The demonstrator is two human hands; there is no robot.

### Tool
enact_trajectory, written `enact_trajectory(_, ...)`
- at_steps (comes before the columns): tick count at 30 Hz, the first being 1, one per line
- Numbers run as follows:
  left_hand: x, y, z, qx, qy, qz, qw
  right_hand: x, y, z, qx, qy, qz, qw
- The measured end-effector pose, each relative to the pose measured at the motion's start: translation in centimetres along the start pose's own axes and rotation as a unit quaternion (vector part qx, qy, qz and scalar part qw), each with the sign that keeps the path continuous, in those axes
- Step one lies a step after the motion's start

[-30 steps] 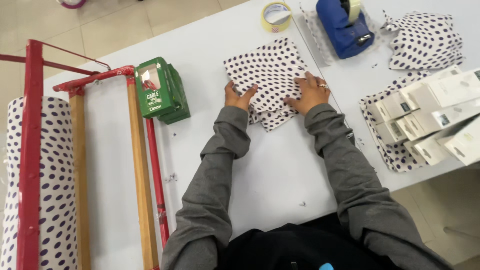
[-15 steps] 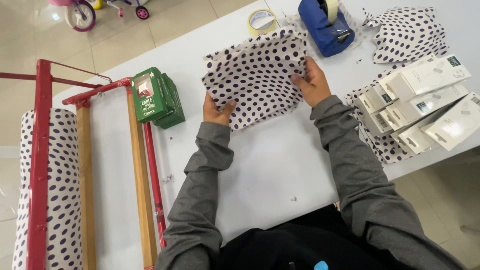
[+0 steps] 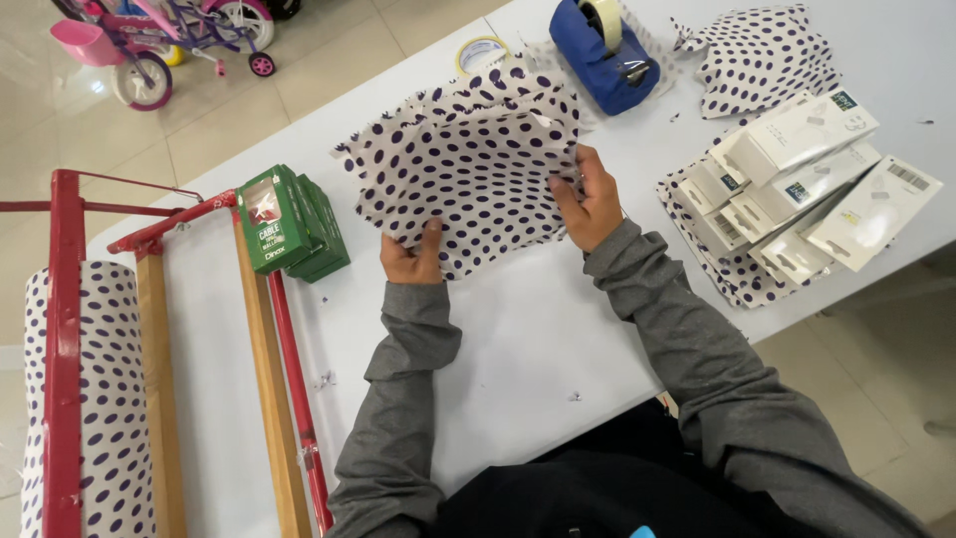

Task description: The person wraps several small boxes in polka-dotted paper by hand on a white table, securing the paper with clear tape from a dispenser and then stacking the wrapped boxes together.

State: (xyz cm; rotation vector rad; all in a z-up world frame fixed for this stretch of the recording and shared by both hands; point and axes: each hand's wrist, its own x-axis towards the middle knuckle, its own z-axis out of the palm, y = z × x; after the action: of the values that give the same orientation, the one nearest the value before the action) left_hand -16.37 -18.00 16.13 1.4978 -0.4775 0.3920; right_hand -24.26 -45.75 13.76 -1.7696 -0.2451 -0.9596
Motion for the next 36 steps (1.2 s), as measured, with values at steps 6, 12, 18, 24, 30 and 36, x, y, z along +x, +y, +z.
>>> enact_trajectory(6, -2.2, -2.2, -0.3, 0.03, -0.087, -0.219, 0.971, -2.3, 0.7, 0.4, -0.078, -0.023, 0.16, 0.984)
enact_trajectory(12, -3.1, -6.3, -1.5, -0.049, -0.05, -0.263, 0.962, -0.6, 1.0, -1.2, -0.144, -0.066, 0.252, 0.955)
enact_trajectory(18, -2.3, -6.1, -1.9, 0.074, -0.053, -0.397, 0.913, 8.7, 6.2, -6.0, -0.272, 0.118, 0.273, 0.915)
enact_trajectory(24, -3.1, -4.2, -2.5, 0.052, -0.049, -0.359, 0.931, 9.9, 12.7, -7.6, -0.406, 0.055, 0.47, 0.782)
enact_trajectory(30, -2.9, -3.6, -2.4, 0.059, -0.049, -0.353, 0.932, 9.5, 14.7, -7.4, -0.481, 0.111, 0.375, 0.785)
enact_trajectory(36, -3.3, -2.2, -2.2, 0.047, -0.042, -0.351, 0.934, 10.7, 11.4, -5.2, -0.437, 0.187, 0.259, 0.841)
